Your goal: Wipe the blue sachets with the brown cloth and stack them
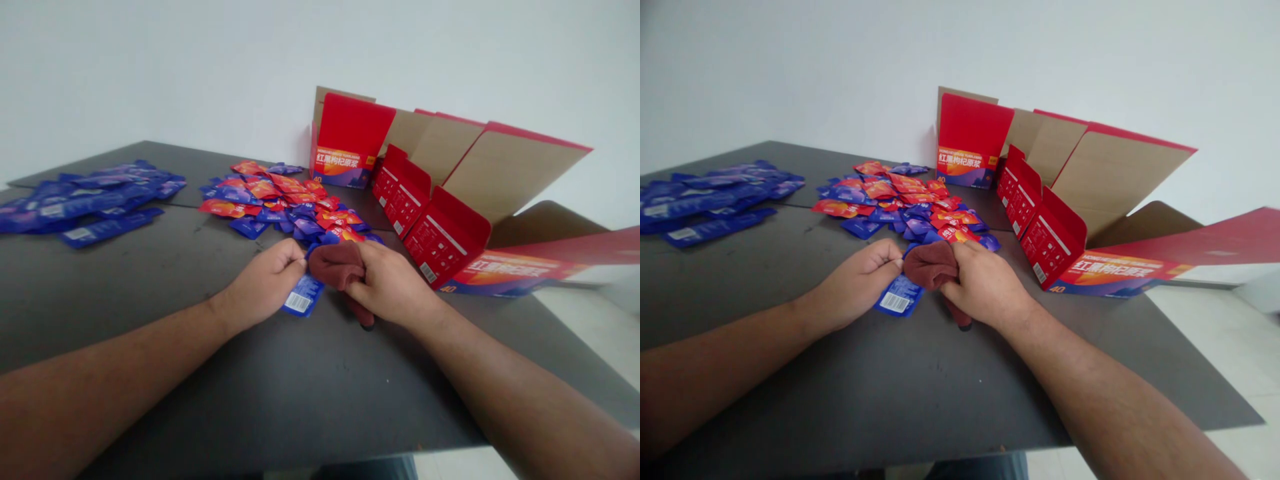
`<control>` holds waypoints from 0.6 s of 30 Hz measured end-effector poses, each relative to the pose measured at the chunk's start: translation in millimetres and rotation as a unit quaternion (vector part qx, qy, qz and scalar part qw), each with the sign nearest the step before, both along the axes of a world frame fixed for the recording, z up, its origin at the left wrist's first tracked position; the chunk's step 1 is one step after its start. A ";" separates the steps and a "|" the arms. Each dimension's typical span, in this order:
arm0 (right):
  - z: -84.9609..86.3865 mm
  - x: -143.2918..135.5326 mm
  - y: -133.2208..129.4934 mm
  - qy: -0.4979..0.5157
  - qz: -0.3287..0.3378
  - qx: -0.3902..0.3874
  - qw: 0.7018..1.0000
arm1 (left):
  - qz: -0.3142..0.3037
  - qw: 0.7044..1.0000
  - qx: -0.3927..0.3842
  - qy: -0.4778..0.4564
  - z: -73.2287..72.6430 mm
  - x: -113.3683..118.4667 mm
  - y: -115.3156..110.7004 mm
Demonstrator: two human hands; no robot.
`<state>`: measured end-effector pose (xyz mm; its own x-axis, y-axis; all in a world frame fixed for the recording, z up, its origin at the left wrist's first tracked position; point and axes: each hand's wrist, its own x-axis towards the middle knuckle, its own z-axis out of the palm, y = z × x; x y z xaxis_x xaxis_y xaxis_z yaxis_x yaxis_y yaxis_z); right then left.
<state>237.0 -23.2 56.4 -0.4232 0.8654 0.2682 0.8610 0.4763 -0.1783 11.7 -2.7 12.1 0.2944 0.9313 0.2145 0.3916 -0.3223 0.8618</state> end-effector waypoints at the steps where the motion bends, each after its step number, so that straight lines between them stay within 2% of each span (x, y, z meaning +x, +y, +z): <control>1: 0.2 0.1 0.1 0.005 -0.009 0.001 1.000 | -0.001 1.000 -0.003 -0.002 -0.2 -0.1 -0.1; 6: 0.1 -0.5 -1.0 -0.027 0.019 -0.010 0.999 | 0.000 1.000 -0.007 -0.012 -0.8 0.0 -0.4; 11: -0.6 0.6 1.0 -0.017 -0.005 0.003 1.000 | 0.004 1.000 -0.010 -0.011 -0.1 0.6 -0.6; 18: -0.3 0.2 -1.9 -0.046 0.038 -0.008 0.998 | 0.018 1.000 -0.002 -0.004 1.4 1.8 -1.4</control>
<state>237.2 -25.1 56.1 -0.5095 0.8339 0.2119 0.8361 0.5381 -0.1072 13.5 -4.0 13.5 0.2598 0.9419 0.2127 0.3955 -0.3048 0.8664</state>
